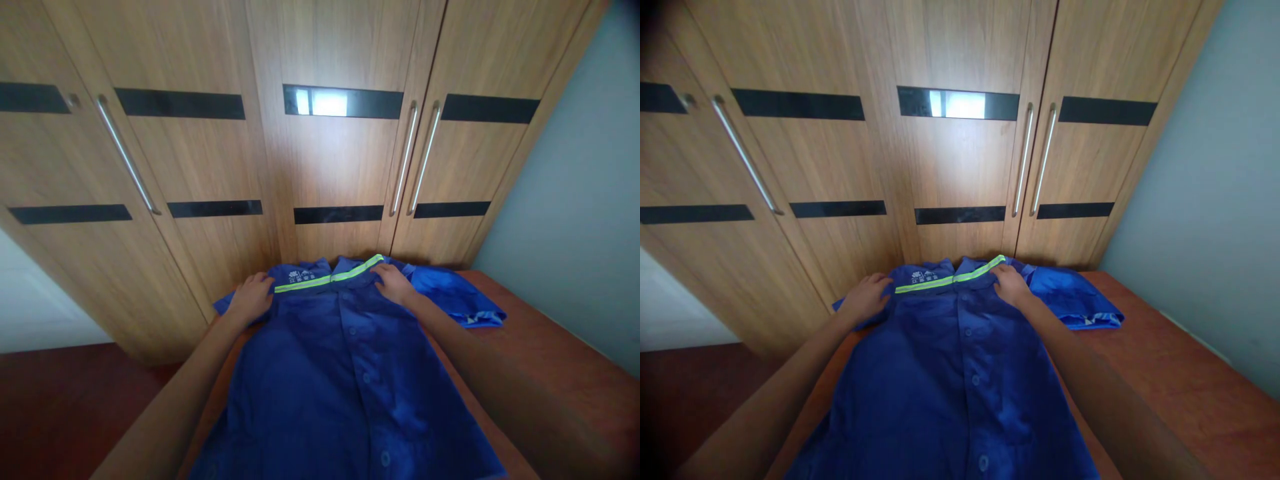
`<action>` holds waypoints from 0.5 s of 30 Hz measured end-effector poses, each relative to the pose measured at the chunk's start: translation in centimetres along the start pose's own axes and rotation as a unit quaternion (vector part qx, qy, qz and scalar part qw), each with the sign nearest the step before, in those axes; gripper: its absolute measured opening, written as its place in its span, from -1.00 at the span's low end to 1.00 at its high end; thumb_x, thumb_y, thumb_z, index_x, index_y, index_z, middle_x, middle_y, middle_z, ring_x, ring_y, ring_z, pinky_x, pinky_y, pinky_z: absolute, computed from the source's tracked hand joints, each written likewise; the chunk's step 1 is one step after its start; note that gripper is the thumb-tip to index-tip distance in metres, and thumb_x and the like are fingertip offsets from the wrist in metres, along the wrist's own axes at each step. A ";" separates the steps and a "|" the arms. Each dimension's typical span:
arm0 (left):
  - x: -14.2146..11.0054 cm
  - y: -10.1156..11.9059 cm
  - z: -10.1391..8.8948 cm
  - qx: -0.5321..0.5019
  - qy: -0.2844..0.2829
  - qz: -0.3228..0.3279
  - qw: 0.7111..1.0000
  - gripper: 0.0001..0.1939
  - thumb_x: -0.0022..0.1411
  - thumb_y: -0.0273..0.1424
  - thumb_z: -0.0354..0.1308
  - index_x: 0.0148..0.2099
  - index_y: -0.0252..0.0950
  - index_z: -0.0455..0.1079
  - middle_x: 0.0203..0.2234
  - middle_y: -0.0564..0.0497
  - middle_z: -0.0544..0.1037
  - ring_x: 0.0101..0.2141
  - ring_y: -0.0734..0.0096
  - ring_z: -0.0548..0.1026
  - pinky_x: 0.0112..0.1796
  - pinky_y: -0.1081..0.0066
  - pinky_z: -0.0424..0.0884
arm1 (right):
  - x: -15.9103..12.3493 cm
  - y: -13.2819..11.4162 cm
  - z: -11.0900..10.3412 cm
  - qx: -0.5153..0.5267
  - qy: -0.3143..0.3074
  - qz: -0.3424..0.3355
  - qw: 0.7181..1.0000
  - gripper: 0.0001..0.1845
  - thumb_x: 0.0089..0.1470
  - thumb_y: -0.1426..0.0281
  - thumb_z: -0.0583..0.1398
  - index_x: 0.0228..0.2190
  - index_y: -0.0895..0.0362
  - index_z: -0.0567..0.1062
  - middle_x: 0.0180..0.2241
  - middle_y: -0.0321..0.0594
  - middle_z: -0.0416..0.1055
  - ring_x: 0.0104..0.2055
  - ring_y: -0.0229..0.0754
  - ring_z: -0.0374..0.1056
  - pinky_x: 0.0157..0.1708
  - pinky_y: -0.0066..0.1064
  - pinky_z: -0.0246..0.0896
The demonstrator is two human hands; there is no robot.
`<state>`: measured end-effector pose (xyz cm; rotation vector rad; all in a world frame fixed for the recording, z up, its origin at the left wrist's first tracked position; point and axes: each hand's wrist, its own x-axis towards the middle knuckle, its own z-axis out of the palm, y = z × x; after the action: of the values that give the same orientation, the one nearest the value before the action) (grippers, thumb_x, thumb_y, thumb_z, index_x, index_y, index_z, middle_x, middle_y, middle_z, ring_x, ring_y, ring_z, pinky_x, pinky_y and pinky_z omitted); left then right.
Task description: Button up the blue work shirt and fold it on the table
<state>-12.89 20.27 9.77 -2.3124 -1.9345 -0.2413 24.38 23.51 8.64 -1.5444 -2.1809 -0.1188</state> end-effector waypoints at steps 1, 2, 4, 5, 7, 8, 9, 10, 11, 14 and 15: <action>-1.2 0.4 0.4 0.007 0.000 -0.009 1.000 -0.61 0.21 -0.37 -0.01 0.08 -0.32 0.33 0.03 -0.22 0.37 0.03 0.10 0.35 0.01 0.20 0.26 | -0.8 0.3 0.5 -0.001 0.004 0.006 1.000 -0.67 0.20 0.28 0.13 -0.03 0.14 0.37 -0.01 -0.12 0.33 -0.09 -0.13 0.35 -0.13 -0.16 0.33; -2.3 0.8 0.6 0.016 -0.006 -0.025 1.000 -0.60 0.24 -0.30 -0.03 0.08 -0.32 0.32 -0.01 -0.22 0.40 -0.02 0.08 0.39 -0.04 0.18 0.31 | -1.5 0.6 0.9 -0.003 0.009 0.014 1.000 -0.68 0.20 0.28 0.13 -0.04 0.14 0.38 -0.01 -0.11 0.33 -0.08 -0.12 0.34 -0.11 -0.16 0.31; -4.6 1.3 0.7 0.030 -0.030 -0.067 0.997 -0.54 0.26 -0.14 -0.10 0.06 -0.32 0.32 -0.09 -0.23 0.44 -0.11 0.05 0.45 -0.14 0.16 0.37 | -3.1 1.5 1.2 -0.010 0.026 0.032 0.999 -0.70 0.18 0.32 0.15 -0.07 0.16 0.41 -0.03 -0.04 0.35 -0.04 -0.07 0.32 -0.03 -0.15 0.26; -5.7 1.5 0.5 0.032 -0.047 -0.087 0.995 -0.49 0.26 -0.08 -0.13 0.04 -0.32 0.33 -0.12 -0.23 0.45 -0.14 0.04 0.47 -0.16 0.15 0.38 | -3.9 2.0 1.1 -0.013 0.038 0.047 0.998 -0.71 0.16 0.34 0.15 -0.08 0.17 0.42 -0.05 -0.01 0.37 -0.02 -0.04 0.31 0.00 -0.16 0.23; -8.3 1.9 0.0 0.022 -0.074 -0.112 0.991 -0.43 0.25 0.00 -0.18 0.03 -0.30 0.34 -0.13 -0.23 0.47 -0.15 0.02 0.49 -0.17 0.13 0.39 | -5.9 3.0 0.8 -0.005 0.050 0.088 0.995 -0.70 0.13 0.39 0.14 -0.09 0.17 0.44 -0.10 0.00 0.42 -0.05 -0.02 0.34 -0.02 -0.22 0.22; -9.7 2.2 -0.2 0.010 -0.084 -0.116 0.990 -0.42 0.24 0.02 -0.19 0.05 -0.28 0.32 -0.10 -0.22 0.46 -0.16 0.02 0.50 -0.17 0.13 0.39 | -7.2 3.5 0.7 0.007 0.045 0.112 0.993 -0.70 0.12 0.38 0.12 -0.09 0.16 0.43 -0.13 -0.03 0.44 -0.10 -0.04 0.38 -0.08 -0.25 0.25; -11.3 2.5 -0.4 -0.002 -0.085 -0.120 0.989 -0.41 0.24 0.02 -0.20 0.10 -0.24 0.29 -0.05 -0.21 0.45 -0.16 0.02 0.50 -0.18 0.12 0.40 | -8.6 3.9 0.5 0.026 0.028 0.134 0.990 -0.69 0.12 0.36 0.11 -0.09 0.14 0.42 -0.18 -0.08 0.47 -0.17 -0.06 0.41 -0.15 -0.29 0.28; -12.9 2.8 -0.4 -0.013 -0.078 -0.123 0.989 -0.40 0.23 0.02 -0.20 0.15 -0.21 0.25 0.00 -0.20 0.42 -0.14 0.01 0.50 -0.17 0.11 0.40 | -10.1 4.2 0.4 0.049 0.002 0.151 0.987 -0.68 0.12 0.32 0.09 -0.09 0.13 0.42 -0.22 -0.11 0.49 -0.22 -0.07 0.43 -0.20 -0.30 0.29; -14.6 3.1 -0.4 -0.025 -0.070 -0.129 0.989 -0.38 0.22 0.03 -0.19 0.17 -0.22 0.22 0.03 -0.20 0.41 -0.13 -0.01 0.50 -0.17 0.10 0.40 | -11.7 4.5 0.3 0.073 -0.028 0.165 0.983 -0.66 0.12 0.27 0.09 -0.10 0.13 0.43 -0.27 -0.13 0.51 -0.25 -0.06 0.44 -0.24 -0.30 0.30; -18.8 3.3 0.7 -0.093 -0.061 -0.151 0.982 -0.34 0.16 0.04 -0.11 0.19 -0.21 0.21 0.08 -0.20 0.38 -0.11 -0.07 0.49 -0.19 0.08 0.42 | -16.3 4.2 0.4 0.168 -0.096 0.210 0.958 -0.57 0.08 0.13 0.09 -0.13 0.14 0.46 -0.25 -0.10 0.53 -0.21 0.02 0.46 -0.21 -0.23 0.32; -19.7 3.0 1.2 -0.123 -0.051 -0.161 0.978 -0.36 0.14 0.02 -0.08 0.15 -0.22 0.25 0.04 -0.21 0.42 -0.13 -0.07 0.51 -0.20 0.09 0.42 | -17.5 3.9 0.5 0.210 -0.114 0.218 0.946 -0.54 0.06 0.11 0.11 -0.13 0.15 0.48 -0.21 -0.09 0.53 -0.16 0.04 0.45 -0.16 -0.20 0.31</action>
<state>-13.24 0.92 4.77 -2.1715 -2.4561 -0.4202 32.38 9.88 0.23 -1.7927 -1.8015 0.6524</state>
